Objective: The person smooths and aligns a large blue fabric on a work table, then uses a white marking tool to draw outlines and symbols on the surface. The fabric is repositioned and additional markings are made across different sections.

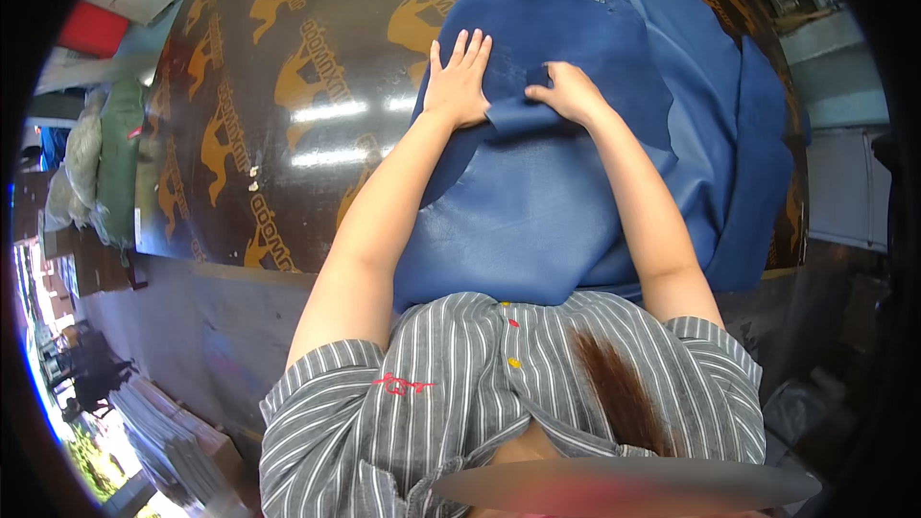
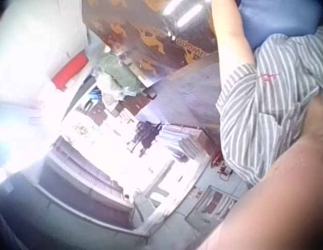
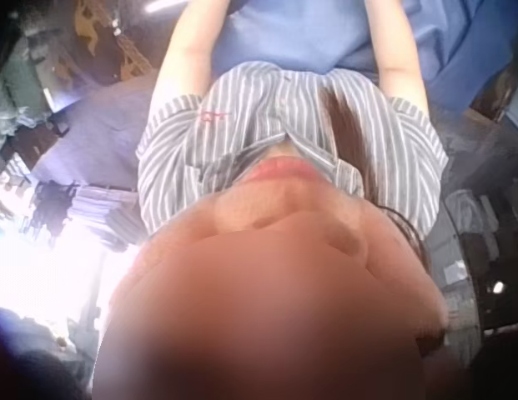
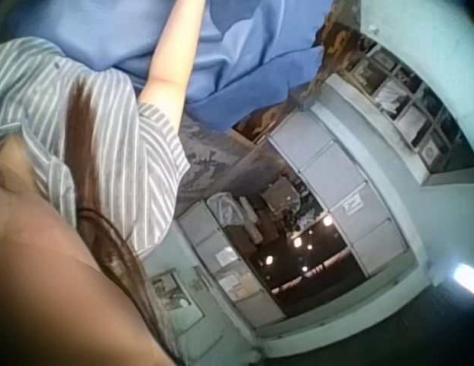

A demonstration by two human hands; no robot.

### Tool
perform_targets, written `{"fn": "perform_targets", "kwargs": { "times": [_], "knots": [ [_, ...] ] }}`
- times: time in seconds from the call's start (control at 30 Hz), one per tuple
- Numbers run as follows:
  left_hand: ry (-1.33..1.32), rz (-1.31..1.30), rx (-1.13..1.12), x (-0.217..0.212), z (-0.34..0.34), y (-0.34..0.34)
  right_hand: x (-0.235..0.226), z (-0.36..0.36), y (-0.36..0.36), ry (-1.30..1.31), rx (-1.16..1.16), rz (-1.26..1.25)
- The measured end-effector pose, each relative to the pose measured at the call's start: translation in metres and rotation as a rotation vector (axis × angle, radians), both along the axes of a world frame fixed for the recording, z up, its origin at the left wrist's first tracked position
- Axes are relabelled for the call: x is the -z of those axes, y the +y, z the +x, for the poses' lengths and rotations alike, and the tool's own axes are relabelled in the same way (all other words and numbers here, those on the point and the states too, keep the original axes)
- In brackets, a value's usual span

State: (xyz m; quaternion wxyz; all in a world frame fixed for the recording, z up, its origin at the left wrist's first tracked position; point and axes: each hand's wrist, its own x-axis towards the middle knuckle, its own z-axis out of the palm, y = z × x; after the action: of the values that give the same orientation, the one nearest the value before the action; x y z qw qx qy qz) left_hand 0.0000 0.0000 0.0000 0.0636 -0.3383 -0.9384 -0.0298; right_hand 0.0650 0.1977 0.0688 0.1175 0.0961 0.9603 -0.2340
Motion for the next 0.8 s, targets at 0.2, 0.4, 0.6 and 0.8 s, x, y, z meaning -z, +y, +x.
{"fn": "perform_targets", "kwargs": {
  "times": [0.2,0.4,0.6,0.8],
  "knots": [
    [-0.138,0.145,-0.012,-0.004,-0.002,0.003,-0.005,0.170,0.043,0.345,0.328,-0.594],
    [-0.116,0.152,-0.032,-0.004,0.042,0.065,-0.016,0.324,0.011,0.744,0.936,-0.732],
    [-1.097,0.564,0.984,-0.022,0.214,0.073,-0.018,0.370,0.028,0.833,0.937,-0.999],
    [-0.290,0.684,0.312,-0.030,0.195,0.000,-0.025,0.353,0.057,0.848,0.703,-1.011]
  ]
}}
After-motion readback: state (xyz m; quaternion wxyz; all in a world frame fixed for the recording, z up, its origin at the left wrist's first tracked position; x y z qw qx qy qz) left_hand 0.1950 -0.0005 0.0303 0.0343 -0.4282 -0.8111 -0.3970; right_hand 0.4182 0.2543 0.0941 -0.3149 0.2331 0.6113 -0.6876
